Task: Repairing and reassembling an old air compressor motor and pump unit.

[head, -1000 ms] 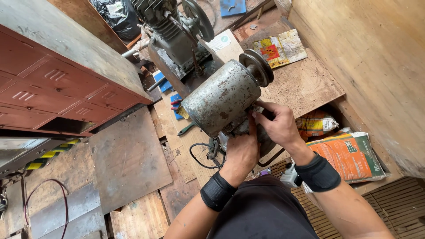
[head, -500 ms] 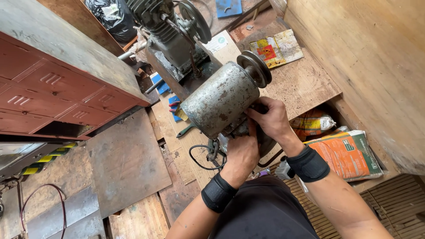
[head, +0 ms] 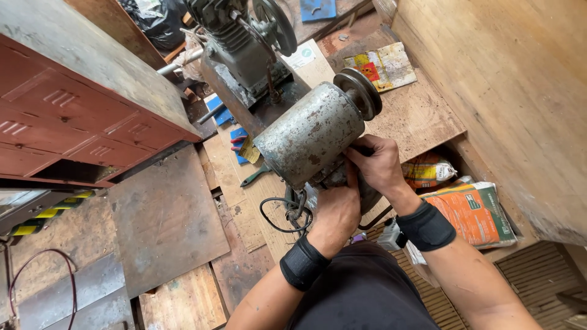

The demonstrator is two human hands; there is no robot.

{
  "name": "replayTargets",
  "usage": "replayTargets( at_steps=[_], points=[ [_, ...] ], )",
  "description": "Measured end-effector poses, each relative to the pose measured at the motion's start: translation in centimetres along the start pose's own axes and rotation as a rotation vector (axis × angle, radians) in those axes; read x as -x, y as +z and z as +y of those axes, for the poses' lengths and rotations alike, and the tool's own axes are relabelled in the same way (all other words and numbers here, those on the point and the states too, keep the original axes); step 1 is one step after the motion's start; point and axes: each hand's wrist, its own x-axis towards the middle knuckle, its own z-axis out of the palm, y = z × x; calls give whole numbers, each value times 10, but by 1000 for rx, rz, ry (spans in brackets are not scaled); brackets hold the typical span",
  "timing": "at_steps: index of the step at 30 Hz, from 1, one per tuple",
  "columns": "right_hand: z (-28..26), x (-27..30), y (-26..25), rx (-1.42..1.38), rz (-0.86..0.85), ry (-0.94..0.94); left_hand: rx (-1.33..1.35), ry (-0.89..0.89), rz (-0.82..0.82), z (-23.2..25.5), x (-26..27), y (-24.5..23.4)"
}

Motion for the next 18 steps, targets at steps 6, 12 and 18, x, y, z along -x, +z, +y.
replayTargets(
  at_steps=[6, 12, 18],
  points=[
    [-14, 0, -1, 63, 27, -18, -37, 36, 10, -3, 1, 17],
    [0, 1, 4, 146, 26, -60, -49, 38, 26, -3, 2, 1],
    [-23, 2, -13, 130, -3, -99, -42, 45, 69, -9, -1, 25]
  ],
)
